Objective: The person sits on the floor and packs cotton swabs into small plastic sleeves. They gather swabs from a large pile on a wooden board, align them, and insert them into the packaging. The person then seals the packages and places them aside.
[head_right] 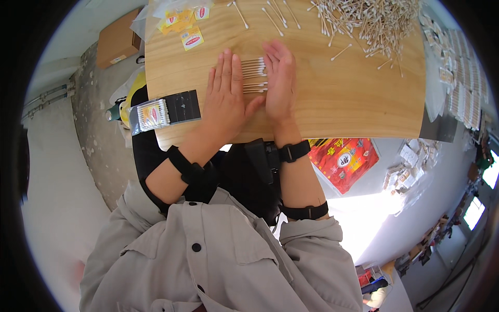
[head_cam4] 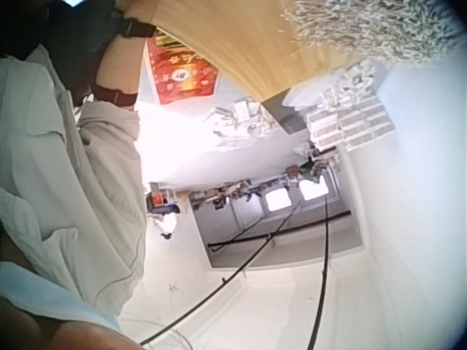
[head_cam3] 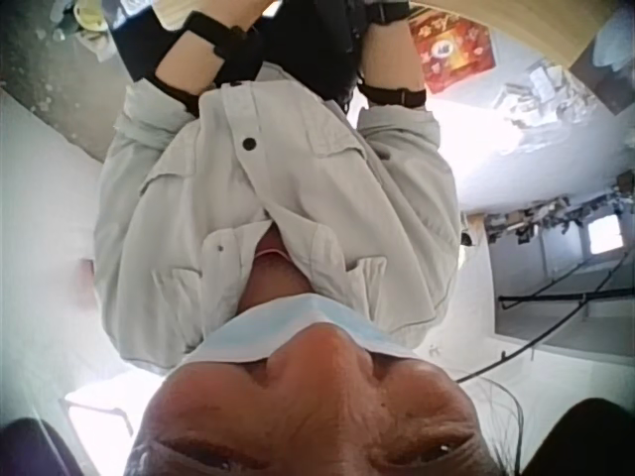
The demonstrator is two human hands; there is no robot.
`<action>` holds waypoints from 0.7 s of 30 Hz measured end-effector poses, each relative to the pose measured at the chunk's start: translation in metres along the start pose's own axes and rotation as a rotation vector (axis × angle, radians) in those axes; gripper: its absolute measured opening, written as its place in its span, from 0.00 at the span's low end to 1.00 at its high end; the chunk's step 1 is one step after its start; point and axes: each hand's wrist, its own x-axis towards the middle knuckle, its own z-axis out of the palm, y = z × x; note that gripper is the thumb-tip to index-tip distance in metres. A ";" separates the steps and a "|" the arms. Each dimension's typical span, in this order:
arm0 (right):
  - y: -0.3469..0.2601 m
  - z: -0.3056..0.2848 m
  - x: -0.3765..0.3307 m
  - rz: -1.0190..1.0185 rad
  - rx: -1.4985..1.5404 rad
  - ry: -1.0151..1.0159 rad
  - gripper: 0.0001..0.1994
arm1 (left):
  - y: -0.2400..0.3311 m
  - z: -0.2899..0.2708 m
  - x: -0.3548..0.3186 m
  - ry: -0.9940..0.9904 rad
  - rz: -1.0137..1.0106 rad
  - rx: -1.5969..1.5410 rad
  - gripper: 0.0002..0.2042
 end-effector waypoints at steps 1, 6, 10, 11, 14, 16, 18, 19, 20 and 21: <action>-0.001 0.000 -0.001 -0.005 -0.005 0.003 0.29 | 0.002 0.000 0.001 0.002 0.005 0.007 0.51; 0.003 -0.002 -0.003 -0.110 -0.084 0.096 0.28 | -0.002 -0.013 -0.003 -0.016 -0.010 0.020 0.54; 0.008 0.015 -0.012 -0.032 0.003 0.008 0.28 | -0.002 -0.009 -0.004 -0.029 -0.008 0.034 0.53; 0.008 0.016 -0.012 -0.036 -0.003 0.028 0.28 | -0.002 -0.008 -0.004 -0.026 0.004 0.030 0.53; 0.007 0.015 -0.009 -0.053 0.013 0.092 0.27 | -0.005 -0.009 -0.005 -0.009 0.015 -0.008 0.50; 0.002 0.010 -0.007 -0.061 0.074 0.144 0.28 | -0.009 -0.015 -0.002 -0.020 0.000 0.016 0.48; -0.002 0.008 -0.001 -0.057 0.022 0.121 0.28 | -0.014 -0.017 0.000 -0.014 0.009 0.035 0.48; -0.003 0.009 0.002 -0.055 -0.004 0.109 0.28 | -0.017 -0.016 0.002 -0.002 0.027 0.041 0.48; 0.001 0.009 0.002 -0.037 0.012 0.086 0.28 | -0.019 -0.016 0.003 0.011 0.044 0.046 0.48; 0.004 0.010 0.004 -0.018 0.029 0.064 0.28 | -0.018 -0.016 0.003 0.014 0.024 0.063 0.48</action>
